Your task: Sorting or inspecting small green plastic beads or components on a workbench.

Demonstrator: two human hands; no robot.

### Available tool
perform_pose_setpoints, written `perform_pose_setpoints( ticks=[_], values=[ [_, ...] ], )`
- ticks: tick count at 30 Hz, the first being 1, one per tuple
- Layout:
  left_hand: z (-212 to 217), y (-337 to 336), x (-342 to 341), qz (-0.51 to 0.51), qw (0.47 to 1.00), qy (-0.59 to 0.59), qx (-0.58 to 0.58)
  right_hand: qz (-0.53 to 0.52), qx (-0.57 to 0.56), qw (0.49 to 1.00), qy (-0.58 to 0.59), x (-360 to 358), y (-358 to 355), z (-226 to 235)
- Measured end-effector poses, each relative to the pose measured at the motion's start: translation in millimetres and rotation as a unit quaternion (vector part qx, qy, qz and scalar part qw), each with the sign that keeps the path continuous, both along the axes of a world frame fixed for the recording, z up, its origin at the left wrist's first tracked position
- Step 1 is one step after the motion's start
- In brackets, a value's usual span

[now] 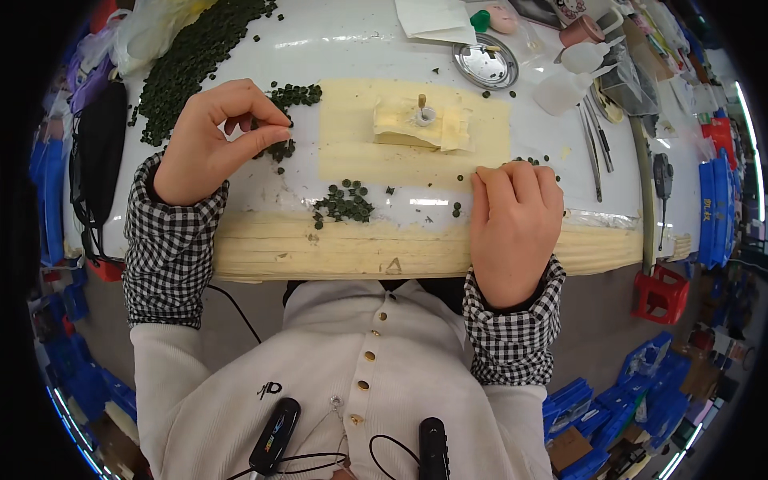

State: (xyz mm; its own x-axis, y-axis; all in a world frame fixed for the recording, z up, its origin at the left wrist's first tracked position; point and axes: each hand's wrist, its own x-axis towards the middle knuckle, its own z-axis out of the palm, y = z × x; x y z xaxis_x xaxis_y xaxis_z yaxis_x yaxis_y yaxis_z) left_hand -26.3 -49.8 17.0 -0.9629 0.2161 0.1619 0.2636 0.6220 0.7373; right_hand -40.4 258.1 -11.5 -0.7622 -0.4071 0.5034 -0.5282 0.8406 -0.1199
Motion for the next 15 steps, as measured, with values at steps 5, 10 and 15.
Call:
perform_pose_setpoints(
  ticks=[5,10,15],
  values=[
    [0,-8,4,-0.056,0.994,-0.075,-0.055,0.005,0.012,1.000,-0.004,0,-3,1],
    [-4,-7,4,-0.086,0.990,-0.059,-0.097,0.013,-0.008,1.000,-0.009,-2,-2,-1],
    [5,1,4,-0.075,0.994,-0.056,-0.064,0.028,-0.043,0.997,-0.062,-6,1,0]
  ],
)
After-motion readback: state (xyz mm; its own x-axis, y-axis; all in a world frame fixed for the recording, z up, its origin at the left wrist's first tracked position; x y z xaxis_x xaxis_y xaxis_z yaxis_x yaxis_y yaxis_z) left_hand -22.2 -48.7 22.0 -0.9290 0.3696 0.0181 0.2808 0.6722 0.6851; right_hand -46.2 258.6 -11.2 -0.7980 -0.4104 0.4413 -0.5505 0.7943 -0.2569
